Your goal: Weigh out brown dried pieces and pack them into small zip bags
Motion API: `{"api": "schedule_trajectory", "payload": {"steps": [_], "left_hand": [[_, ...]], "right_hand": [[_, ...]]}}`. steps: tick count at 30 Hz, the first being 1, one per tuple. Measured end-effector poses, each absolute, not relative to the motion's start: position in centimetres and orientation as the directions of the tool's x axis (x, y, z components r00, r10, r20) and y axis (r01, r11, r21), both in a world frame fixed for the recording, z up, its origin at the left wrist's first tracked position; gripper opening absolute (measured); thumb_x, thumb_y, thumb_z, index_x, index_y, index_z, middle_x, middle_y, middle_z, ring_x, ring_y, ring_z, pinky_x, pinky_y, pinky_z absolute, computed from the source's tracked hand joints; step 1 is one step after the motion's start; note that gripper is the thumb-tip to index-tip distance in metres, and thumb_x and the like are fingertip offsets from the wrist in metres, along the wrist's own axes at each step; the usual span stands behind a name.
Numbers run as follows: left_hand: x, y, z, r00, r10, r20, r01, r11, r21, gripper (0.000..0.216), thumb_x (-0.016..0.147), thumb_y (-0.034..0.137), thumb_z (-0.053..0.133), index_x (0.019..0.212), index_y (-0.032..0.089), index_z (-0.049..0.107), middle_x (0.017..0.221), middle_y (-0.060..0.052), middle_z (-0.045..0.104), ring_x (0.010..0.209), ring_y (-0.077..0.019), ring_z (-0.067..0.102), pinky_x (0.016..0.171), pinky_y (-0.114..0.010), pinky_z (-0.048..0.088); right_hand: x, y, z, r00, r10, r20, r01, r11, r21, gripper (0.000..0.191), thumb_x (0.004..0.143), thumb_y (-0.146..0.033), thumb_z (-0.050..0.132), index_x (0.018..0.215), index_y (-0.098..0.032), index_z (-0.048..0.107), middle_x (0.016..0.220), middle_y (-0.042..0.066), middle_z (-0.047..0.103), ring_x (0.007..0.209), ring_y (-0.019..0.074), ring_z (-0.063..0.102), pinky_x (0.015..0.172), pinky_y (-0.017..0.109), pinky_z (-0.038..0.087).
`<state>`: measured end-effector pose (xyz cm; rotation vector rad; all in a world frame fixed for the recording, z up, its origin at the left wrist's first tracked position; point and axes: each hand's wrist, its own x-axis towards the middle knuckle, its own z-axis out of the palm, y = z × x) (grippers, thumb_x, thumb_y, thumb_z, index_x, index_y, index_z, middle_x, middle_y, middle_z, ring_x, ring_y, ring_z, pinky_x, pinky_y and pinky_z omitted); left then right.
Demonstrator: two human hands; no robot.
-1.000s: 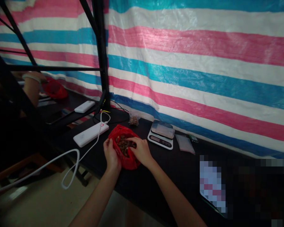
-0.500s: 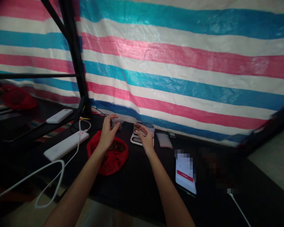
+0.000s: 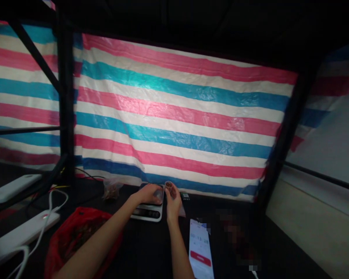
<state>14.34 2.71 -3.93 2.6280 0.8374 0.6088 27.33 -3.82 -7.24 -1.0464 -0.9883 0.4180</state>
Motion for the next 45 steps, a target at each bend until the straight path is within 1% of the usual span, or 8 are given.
{"api": "schedule_trajectory", "payload": {"steps": [3,7,11,23,28,32,39,45], "left_hand": [[13.4,2.6,-3.9,0.675,0.619,0.402,0.353,-0.750,0.560,0.055,0.055,0.036,0.072,0.106,0.020,0.060,0.104,-0.010,0.064,0.096,-0.0278,0.058,0.086,-0.040,0.042],[12.1,1.8,-3.2,0.562,0.664,0.494,0.117,-0.655,0.747,0.057,0.060,0.038,0.070,0.111,0.016,0.058,0.108,-0.011,0.062,0.099,-0.0239,0.057,0.089,-0.038,0.042],[11.3,1.2,-2.4,0.557,0.651,0.516,-0.008,-0.617,0.787,0.044,0.064,0.036,0.068,0.103,0.015,0.063,0.103,-0.010,0.064,0.098,-0.0236,0.057,0.091,-0.039,0.040],[11.6,1.5,-3.3,0.619,0.630,0.468,-0.178,-0.469,0.865,0.048,0.062,0.032,0.072,0.102,0.011,0.061,0.104,-0.011,0.064,0.097,-0.0231,0.057,0.091,-0.036,0.040],[11.6,1.1,-3.3,0.633,0.639,0.438,-0.206,-0.406,0.890,0.050,0.061,0.034,0.072,0.103,0.010,0.060,0.104,-0.011,0.063,0.097,-0.0224,0.057,0.090,-0.034,0.040],[11.6,1.0,-3.4,0.631,0.664,0.401,-0.193,-0.367,0.910,0.053,0.059,0.036,0.072,0.104,0.010,0.059,0.100,-0.010,0.063,0.092,-0.0210,0.058,0.084,-0.032,0.042],[11.7,0.8,-3.4,0.632,0.665,0.398,-0.170,-0.381,0.909,0.050,0.059,0.035,0.073,0.101,0.010,0.060,0.094,-0.008,0.063,0.083,-0.0173,0.057,0.075,-0.026,0.044],[11.3,1.2,-3.3,0.672,0.667,0.322,-0.060,-0.384,0.921,0.058,0.069,0.044,0.063,0.115,0.012,0.052,0.068,-0.002,0.061,0.046,-0.0085,0.049,0.051,-0.024,0.043]], "right_hand": [[27.1,-4.1,-6.7,0.511,0.722,0.466,0.108,0.484,-0.868,0.041,0.071,-0.037,0.057,0.106,-0.017,0.051,0.107,0.012,0.063,0.099,0.0236,0.059,0.092,0.042,0.043],[26.6,-4.6,-5.8,0.479,0.730,0.488,0.139,0.486,-0.863,0.042,0.070,-0.035,0.058,0.107,-0.019,0.047,0.107,0.011,0.061,0.096,0.0227,0.061,0.088,0.041,0.046],[26.3,-4.8,-5.2,0.439,0.707,0.554,0.230,0.508,-0.830,0.036,0.070,-0.033,0.059,0.101,-0.020,0.048,0.104,0.010,0.060,0.093,0.0215,0.060,0.081,0.038,0.049],[26.2,-5.4,-4.7,0.250,0.704,0.665,0.341,0.579,-0.741,0.031,0.077,-0.032,0.053,0.106,-0.021,0.058,0.113,0.010,0.055,0.105,0.0221,0.051,0.081,0.036,0.047],[25.7,-5.5,-4.5,0.323,0.740,0.590,0.269,0.526,-0.807,0.043,0.073,-0.031,0.058,0.113,-0.022,0.045,0.110,0.009,0.056,0.095,0.0194,0.056,0.075,0.033,0.048],[25.5,-5.7,-4.2,0.333,0.730,0.596,0.268,0.533,-0.802,0.036,0.070,-0.033,0.061,0.103,-0.020,0.051,0.107,0.007,0.057,0.098,0.0200,0.054,0.074,0.031,0.047],[25.6,-5.7,-4.0,0.307,0.750,0.586,0.243,0.534,-0.810,0.038,0.073,-0.034,0.057,0.108,-0.019,0.055,0.115,0.009,0.055,0.104,0.0220,0.051,0.079,0.032,0.044],[26.0,-5.5,-4.3,0.406,0.692,0.597,0.247,0.546,-0.801,0.044,0.074,-0.036,0.056,0.115,-0.020,0.050,0.119,0.009,0.053,0.105,0.0208,0.050,0.081,0.033,0.044]]}}
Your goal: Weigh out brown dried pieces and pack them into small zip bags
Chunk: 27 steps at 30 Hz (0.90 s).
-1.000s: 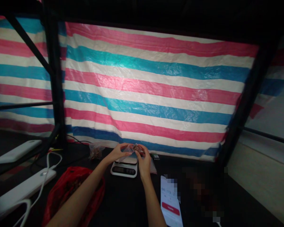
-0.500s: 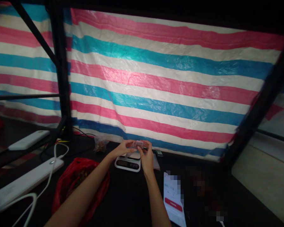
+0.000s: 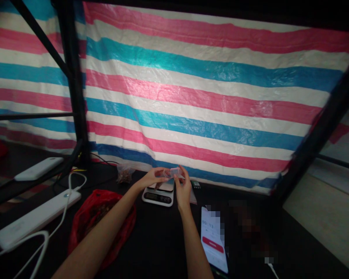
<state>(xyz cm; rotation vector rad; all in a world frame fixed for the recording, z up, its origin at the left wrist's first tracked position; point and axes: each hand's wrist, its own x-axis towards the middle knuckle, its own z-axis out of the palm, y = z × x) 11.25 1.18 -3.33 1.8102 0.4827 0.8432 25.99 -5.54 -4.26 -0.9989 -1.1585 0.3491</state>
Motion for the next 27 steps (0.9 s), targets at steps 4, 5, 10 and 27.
{"api": "schedule_trajectory", "payload": {"steps": [4,5,10,27], "left_hand": [[11.7,2.7,-3.5,0.561,0.706,0.432,0.133,-0.593,0.794,0.052,0.064,0.042,0.067,0.108,0.014,0.058,0.091,-0.007,0.064,0.078,-0.0176,0.059,0.075,-0.030,0.046],[12.0,3.1,-3.5,0.546,0.712,0.443,0.218,-0.630,0.745,0.052,0.063,0.041,0.068,0.106,0.014,0.059,0.098,-0.008,0.063,0.089,-0.0201,0.058,0.082,-0.032,0.044],[12.2,2.6,-2.5,0.550,0.765,0.334,0.607,-0.641,0.469,0.076,0.067,0.051,0.062,0.128,0.013,0.037,0.127,-0.017,0.044,0.118,-0.0306,0.040,0.099,-0.052,0.025],[-6.9,-15.3,-10.7,-0.269,0.897,0.349,0.559,-0.150,0.815,0.053,0.075,0.037,0.053,0.123,0.016,0.042,0.121,-0.011,0.051,0.115,-0.0244,0.045,0.098,-0.041,0.034]], "right_hand": [[26.7,-5.2,-4.7,0.471,0.679,0.563,0.224,0.526,-0.821,0.042,0.072,-0.038,0.057,0.109,-0.019,0.051,0.114,0.009,0.055,0.101,0.0202,0.052,0.083,0.034,0.043],[26.8,-5.1,-4.9,0.492,0.675,0.549,0.206,0.522,-0.827,0.042,0.071,-0.039,0.058,0.107,-0.019,0.051,0.112,0.009,0.055,0.098,0.0196,0.054,0.083,0.035,0.043],[26.8,-4.4,-5.8,0.552,0.706,0.444,0.073,0.489,-0.869,0.044,0.060,-0.041,0.068,0.093,-0.020,0.048,0.102,0.006,0.058,0.085,0.0173,0.058,0.081,0.036,0.045],[14.0,-9.0,-3.7,-0.605,0.727,0.326,0.453,0.651,-0.609,0.036,0.073,-0.014,0.057,0.105,-0.030,0.062,0.099,0.003,0.062,0.095,0.0219,0.054,0.086,0.037,0.040]]}}
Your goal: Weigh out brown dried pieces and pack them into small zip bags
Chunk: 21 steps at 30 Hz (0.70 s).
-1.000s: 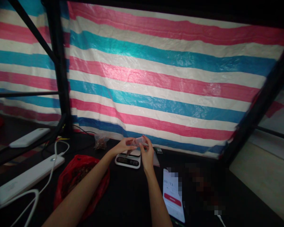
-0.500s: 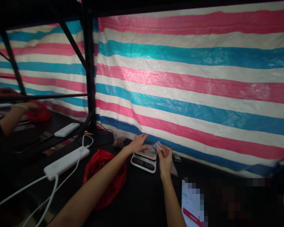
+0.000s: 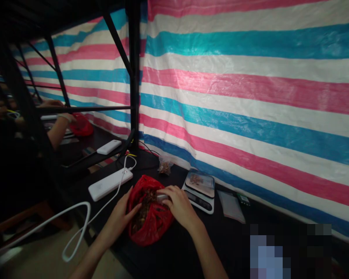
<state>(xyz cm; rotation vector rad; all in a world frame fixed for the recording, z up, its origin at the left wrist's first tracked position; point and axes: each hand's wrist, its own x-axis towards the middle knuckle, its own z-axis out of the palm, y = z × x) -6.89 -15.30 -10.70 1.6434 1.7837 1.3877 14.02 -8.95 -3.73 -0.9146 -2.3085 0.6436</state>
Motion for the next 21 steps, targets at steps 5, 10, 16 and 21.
{"api": "schedule_trajectory", "payload": {"steps": [5,10,16,21], "left_hand": [[-5.0,-15.2,-9.7,-0.305,0.902,0.304,0.426,-0.156,0.891,0.026,0.076,0.032,0.049,0.090,0.014,0.064,0.095,-0.010,0.063,0.091,-0.0241,0.058,0.087,-0.039,0.042],[-3.0,-14.8,-9.5,-0.344,0.926,0.155,0.051,-0.147,0.988,0.030,0.076,0.032,0.049,0.094,0.014,0.064,0.093,-0.009,0.066,0.090,-0.0240,0.060,0.084,-0.037,0.044],[-1.5,-14.5,-9.6,-0.585,0.794,-0.162,-0.439,-0.142,0.887,0.030,0.072,0.030,0.051,0.097,0.015,0.061,0.098,-0.006,0.066,0.090,-0.0202,0.061,0.080,-0.032,0.048],[-1.3,-14.8,-9.1,-0.608,0.771,-0.186,-0.479,-0.171,0.861,0.029,0.075,0.026,0.047,0.099,0.016,0.060,0.101,-0.005,0.065,0.092,-0.0192,0.061,0.079,-0.031,0.050]], "right_hand": [[13.1,-8.9,-5.1,-0.552,0.771,0.318,0.512,0.615,-0.600,0.043,0.071,-0.005,0.053,0.109,-0.026,0.058,0.104,0.005,0.061,0.100,0.0220,0.052,0.090,0.037,0.039],[12.1,-8.5,-6.6,-0.539,0.782,0.312,0.463,0.585,-0.666,0.043,0.068,-0.002,0.050,0.105,-0.023,0.059,0.103,0.005,0.061,0.098,0.0199,0.056,0.089,0.035,0.042],[10.6,-8.9,-7.9,-0.502,0.797,0.336,0.282,0.518,-0.808,0.043,0.066,-0.002,0.047,0.101,-0.024,0.059,0.098,0.002,0.063,0.092,0.0187,0.059,0.082,0.035,0.048],[9.9,-8.8,-8.6,-0.461,0.833,0.307,0.114,0.399,-0.910,0.040,0.064,-0.005,0.049,0.099,-0.023,0.060,0.091,0.001,0.065,0.081,0.0160,0.063,0.073,0.031,0.053]]}}
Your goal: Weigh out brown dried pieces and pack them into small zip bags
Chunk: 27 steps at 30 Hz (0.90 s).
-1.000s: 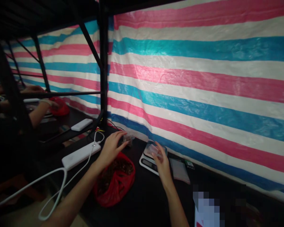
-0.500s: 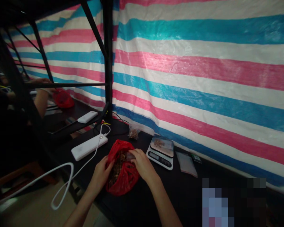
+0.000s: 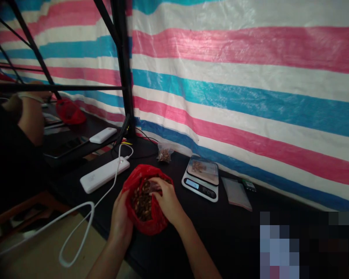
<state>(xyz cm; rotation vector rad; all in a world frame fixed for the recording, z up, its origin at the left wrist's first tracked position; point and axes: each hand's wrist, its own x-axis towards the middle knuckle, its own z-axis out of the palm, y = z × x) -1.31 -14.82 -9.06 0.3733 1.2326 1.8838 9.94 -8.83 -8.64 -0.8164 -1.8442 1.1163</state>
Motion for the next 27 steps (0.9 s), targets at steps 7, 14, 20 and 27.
{"api": "schedule_trajectory", "payload": {"steps": [7,14,20,27], "left_hand": [[-1.2,-15.3,-9.3,-0.635,0.760,-0.137,-0.391,-0.163,0.906,0.042,0.081,0.027,0.045,0.122,0.025,0.044,0.128,-0.003,0.048,0.115,-0.0199,0.047,0.096,-0.033,0.040],[-0.8,-16.0,-5.6,-0.680,0.624,0.386,0.209,-0.340,0.917,0.056,0.078,0.026,0.055,0.129,0.024,0.032,0.138,-0.004,0.030,0.130,-0.0199,0.024,0.109,-0.035,0.018],[3.6,-6.7,0.2,-0.143,0.623,0.769,0.359,-0.691,0.627,0.060,0.074,0.033,0.061,0.125,0.020,0.034,0.128,-0.009,0.039,0.121,-0.0228,0.035,0.102,-0.039,0.027],[12.3,3.9,-4.0,0.690,0.653,0.312,0.440,-0.721,0.535,0.082,0.054,0.047,0.072,0.120,0.007,0.046,0.126,-0.022,0.043,0.117,-0.0351,0.038,0.097,-0.041,0.029]], "right_hand": [[10.7,-9.1,-7.9,-0.436,0.876,0.208,-0.017,0.223,-0.975,0.035,0.066,-0.013,0.059,0.100,-0.021,0.058,0.097,0.002,0.065,0.090,0.0174,0.062,0.081,0.032,0.051],[15.6,-7.8,-5.5,-0.185,0.940,0.287,-0.055,0.282,-0.958,0.044,0.065,-0.029,0.067,0.106,-0.025,0.052,0.106,0.004,0.063,0.098,0.0185,0.059,0.087,0.035,0.045],[22.5,-5.4,-4.9,0.415,0.772,0.480,-0.034,0.541,-0.840,0.041,0.065,-0.030,0.067,0.101,-0.022,0.049,0.099,0.002,0.062,0.092,0.0146,0.059,0.089,0.034,0.041],[24.5,-4.9,-5.7,0.588,0.698,0.407,-0.088,0.556,-0.827,0.041,0.066,-0.032,0.064,0.103,-0.022,0.050,0.102,0.004,0.060,0.098,0.0171,0.056,0.086,0.035,0.041]]}}
